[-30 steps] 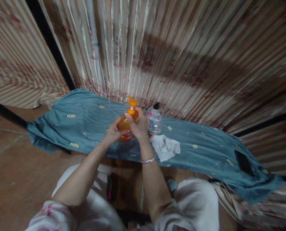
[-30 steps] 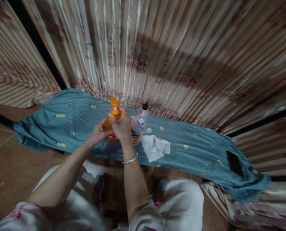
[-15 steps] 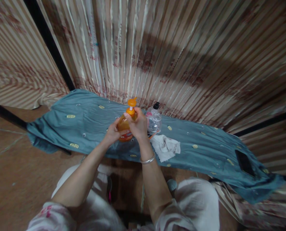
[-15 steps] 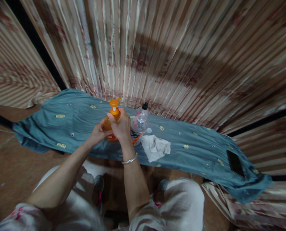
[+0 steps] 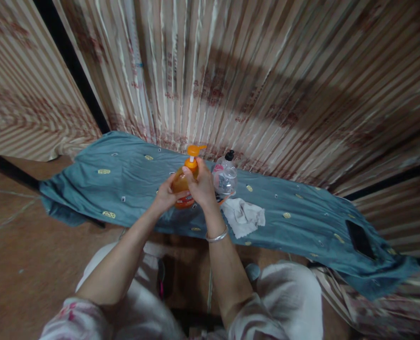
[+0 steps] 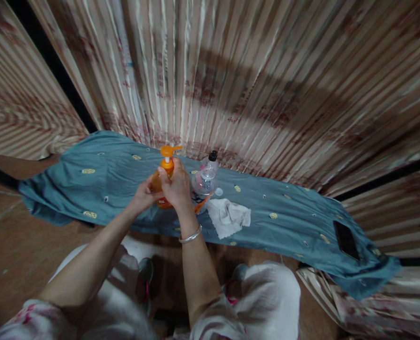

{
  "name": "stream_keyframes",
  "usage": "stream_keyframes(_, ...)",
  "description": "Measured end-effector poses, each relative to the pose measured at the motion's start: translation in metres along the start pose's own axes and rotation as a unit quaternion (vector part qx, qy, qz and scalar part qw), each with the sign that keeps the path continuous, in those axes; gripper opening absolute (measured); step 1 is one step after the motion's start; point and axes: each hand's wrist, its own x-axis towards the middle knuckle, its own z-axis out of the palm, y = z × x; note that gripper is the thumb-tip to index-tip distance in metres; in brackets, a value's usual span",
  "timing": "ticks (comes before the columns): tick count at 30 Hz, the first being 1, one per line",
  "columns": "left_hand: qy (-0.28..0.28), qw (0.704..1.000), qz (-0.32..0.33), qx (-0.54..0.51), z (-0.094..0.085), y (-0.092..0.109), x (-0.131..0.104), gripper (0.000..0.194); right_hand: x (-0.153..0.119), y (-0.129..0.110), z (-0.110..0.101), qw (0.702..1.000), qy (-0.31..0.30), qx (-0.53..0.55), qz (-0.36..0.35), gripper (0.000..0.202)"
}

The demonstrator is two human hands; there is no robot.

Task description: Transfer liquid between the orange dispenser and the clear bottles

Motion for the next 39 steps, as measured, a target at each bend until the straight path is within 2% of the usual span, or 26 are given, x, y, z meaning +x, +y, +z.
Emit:
stream_keyframes(7, 0.004, 1.000, -0.001, -0.007, 0.001, -0.001, 0.001, 0.080, 0.000, -0.002, 0.003, 1.000, 0.017, 0.001, 0.015, 0.032)
stream_keyframes(13, -0.003, 1.000, 0.006, 0.004, 0.001, -0.003, 0.002, 0.076, 0.000, -0.006, 0.008, 0.989, 0.091, 0.051, 0.103, 0.050)
stream_keyframes(16, 0.005, 1.000, -0.005, 0.003, 0.000, -0.003, 0.002, 0.077, 0.001, -0.006, 0.008, 0.986, 0.101, 0.065, 0.116, 0.048)
stream_keyframes(18, 0.007, 1.000, -0.010, -0.001, 0.000, -0.002, 0.002, 0.078, 0.001, -0.006, 0.006, 0.989, 0.091, 0.064, 0.099, 0.041)
stream_keyframes(21, 0.011, 1.000, -0.013, -0.007, 0.000, -0.001, 0.002, 0.080, -0.001, -0.006, -0.001, 0.997, 0.040, 0.045, 0.043, 0.031)
stream_keyframes(24, 0.012, 1.000, -0.011, -0.002, 0.000, -0.003, 0.002, 0.081, -0.001, -0.006, -0.005, 0.999, -0.002, 0.037, 0.015, 0.030)
stream_keyframes(26, 0.007, 1.000, -0.010, 0.009, -0.001, -0.004, 0.002, 0.079, 0.001, -0.007, -0.004, 0.998, 0.017, 0.039, 0.048, 0.040)
stream_keyframes(28, 0.003, 1.000, -0.010, 0.016, -0.001, -0.004, 0.002, 0.076, 0.003, -0.008, 0.000, 0.992, 0.061, 0.038, 0.099, 0.055)
stream_keyframes(30, 0.001, 1.000, -0.014, 0.013, -0.001, -0.004, 0.003, 0.076, 0.005, -0.009, 0.002, 0.987, 0.090, 0.028, 0.128, 0.058)
stream_keyframes(32, 0.003, 1.000, -0.014, 0.007, -0.002, -0.004, 0.004, 0.078, 0.005, -0.009, 0.002, 0.989, 0.087, 0.019, 0.118, 0.049)
stream_keyframes(36, 0.013, 1.000, -0.004, 0.022, -0.004, -0.005, 0.005, 0.080, 0.003, -0.008, 0.000, 0.999, 0.036, 0.017, 0.025, 0.027)
stream_keyframes(39, 0.010, 0.999, 0.000, 0.031, -0.005, -0.003, 0.005, 0.080, 0.000, -0.009, 0.000, 1.000, 0.006, 0.017, 0.008, 0.027)
